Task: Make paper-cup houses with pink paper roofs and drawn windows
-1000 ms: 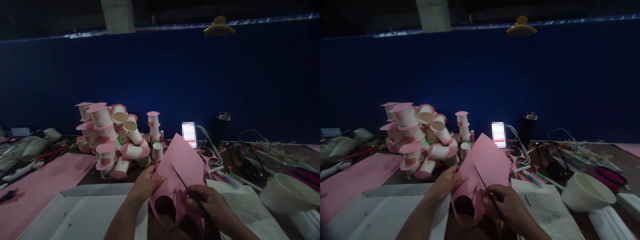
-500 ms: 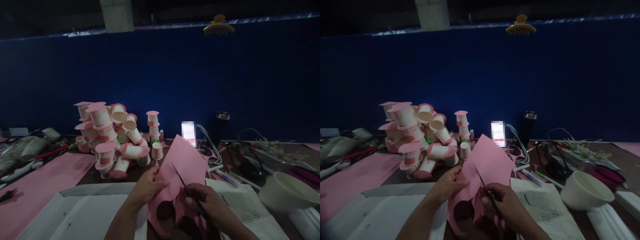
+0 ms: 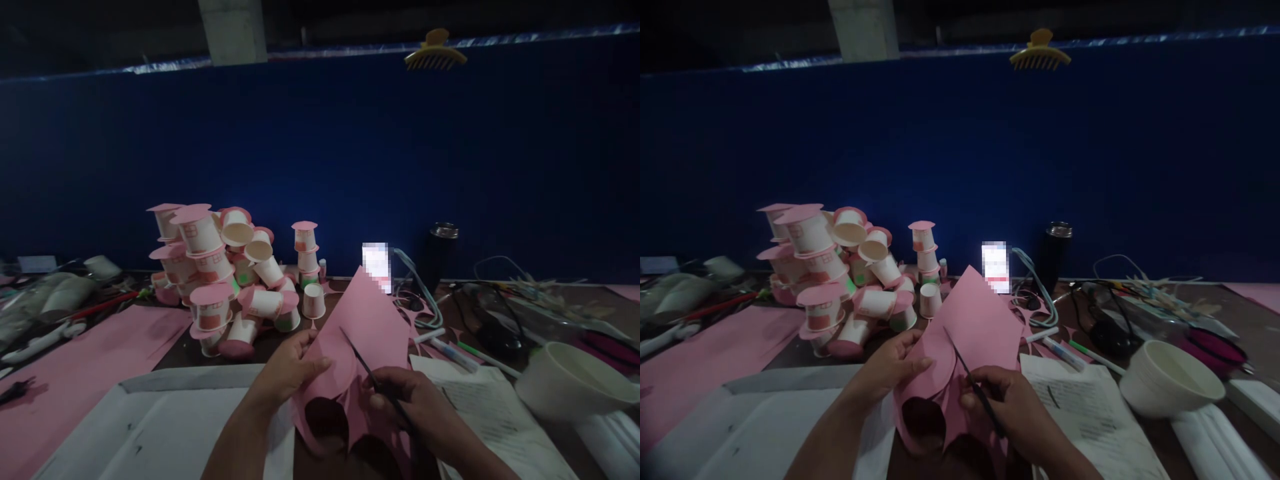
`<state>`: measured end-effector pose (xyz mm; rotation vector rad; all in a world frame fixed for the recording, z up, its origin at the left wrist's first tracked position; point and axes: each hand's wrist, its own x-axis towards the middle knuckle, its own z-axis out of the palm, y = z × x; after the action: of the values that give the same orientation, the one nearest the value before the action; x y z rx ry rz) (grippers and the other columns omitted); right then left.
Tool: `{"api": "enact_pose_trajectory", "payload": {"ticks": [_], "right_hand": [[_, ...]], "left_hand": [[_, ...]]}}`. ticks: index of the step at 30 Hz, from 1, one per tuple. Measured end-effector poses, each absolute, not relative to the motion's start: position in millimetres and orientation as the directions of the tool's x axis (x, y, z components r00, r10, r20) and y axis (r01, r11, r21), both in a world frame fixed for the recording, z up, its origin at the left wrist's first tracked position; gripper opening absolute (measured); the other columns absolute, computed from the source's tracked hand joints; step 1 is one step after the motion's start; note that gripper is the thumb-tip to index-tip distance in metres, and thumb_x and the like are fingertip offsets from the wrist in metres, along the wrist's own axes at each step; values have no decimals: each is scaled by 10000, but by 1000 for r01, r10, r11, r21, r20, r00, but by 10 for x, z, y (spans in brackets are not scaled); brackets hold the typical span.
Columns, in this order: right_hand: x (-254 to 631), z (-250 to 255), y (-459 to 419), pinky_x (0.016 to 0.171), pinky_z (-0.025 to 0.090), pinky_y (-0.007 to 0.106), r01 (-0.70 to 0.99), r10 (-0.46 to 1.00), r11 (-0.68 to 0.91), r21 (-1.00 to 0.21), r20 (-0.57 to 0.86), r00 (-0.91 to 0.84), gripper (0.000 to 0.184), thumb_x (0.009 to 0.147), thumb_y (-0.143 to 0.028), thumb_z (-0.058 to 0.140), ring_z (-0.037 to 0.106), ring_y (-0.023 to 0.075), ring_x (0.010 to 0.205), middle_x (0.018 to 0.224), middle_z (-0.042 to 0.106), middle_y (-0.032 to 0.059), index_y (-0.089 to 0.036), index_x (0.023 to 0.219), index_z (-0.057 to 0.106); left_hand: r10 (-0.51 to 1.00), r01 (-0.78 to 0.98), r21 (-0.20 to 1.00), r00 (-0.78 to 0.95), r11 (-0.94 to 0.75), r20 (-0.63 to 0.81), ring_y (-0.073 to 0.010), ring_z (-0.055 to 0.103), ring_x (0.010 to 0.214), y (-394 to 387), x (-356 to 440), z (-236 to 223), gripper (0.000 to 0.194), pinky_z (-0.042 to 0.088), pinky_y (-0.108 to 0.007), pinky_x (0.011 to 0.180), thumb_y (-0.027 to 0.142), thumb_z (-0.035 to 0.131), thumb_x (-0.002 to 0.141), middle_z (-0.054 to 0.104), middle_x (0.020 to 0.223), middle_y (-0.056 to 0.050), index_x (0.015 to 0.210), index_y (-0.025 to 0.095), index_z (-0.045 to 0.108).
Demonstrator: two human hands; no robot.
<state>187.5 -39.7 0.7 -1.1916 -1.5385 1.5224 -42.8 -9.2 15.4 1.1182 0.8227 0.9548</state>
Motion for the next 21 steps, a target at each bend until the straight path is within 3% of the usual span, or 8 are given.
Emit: {"api": "enact_pose_trajectory", "payload": {"ticks": [7, 12, 15, 17, 19, 21], "right_hand": [[1873, 6, -391, 467, 292, 181, 162, 923, -101, -982, -153, -353, 319, 686, -414, 733, 376, 73, 529, 614, 506, -37, -146, 851, 684], [1866, 57, -400, 458, 307, 186, 161, 925, -126, -979, -175, -338, 314, 686, -412, 731, 397, 74, 503, 602, 546, -30, -153, 855, 673], [1861, 84, -398, 487, 325, 185, 176, 940, -75, -981, -129, -315, 289, 702, -414, 717, 411, 76, 528, 617, 553, -29, -157, 828, 673], [1859, 73, -389, 499, 328, 189, 180, 952, -47, -983, -98, -289, 292, 715, -430, 701, 416, 83, 553, 635, 547, -30, -163, 829, 672], [1854, 46, -372, 497, 319, 191, 163, 967, -44, -986, -83, -239, 309, 719, -448, 690, 408, 85, 559, 636, 527, -36, -167, 846, 668], [1849, 19, -352, 492, 316, 192, 130, 981, -59, -990, -82, -173, 326, 714, -455, 689, 402, 86, 551, 623, 514, -42, -169, 869, 664]], "left_hand": [[938, -174, 975, 341, 136, -69, -226, 626, 946, -98, -452, 162, 431, 475, -324, 834, 252, 743, 683, 671, 1083, -79, 1080, 173, 594], [981, -127, 991, 191, 43, -18, -236, 595, 1041, -33, -471, 138, 445, 461, -313, 871, 236, 740, 665, 655, 1121, -84, 1082, 169, 598], [998, -30, 999, 59, -28, 30, -226, 617, 964, -16, -462, 142, 493, 470, -308, 814, 295, 714, 698, 668, 1033, -84, 1147, 161, 562], [979, 83, 985, -122, -153, 163, -209, 609, 947, -57, -422, 162, 473, 453, -297, 814, 337, 668, 746, 657, 1030, -77, 1174, 176, 546], [881, 256, 916, -287, -308, 376, -190, 589, 954, -143, -346, 181, 331, 418, -271, 835, 347, 610, 799, 648, 1037, -65, 1093, 195, 592], [840, 408, 838, -247, -363, 484, -161, 583, 767, -248, -242, 177, 181, 401, -241, 725, 344, 547, 842, 649, 805, -34, 840, 190, 643]]}}
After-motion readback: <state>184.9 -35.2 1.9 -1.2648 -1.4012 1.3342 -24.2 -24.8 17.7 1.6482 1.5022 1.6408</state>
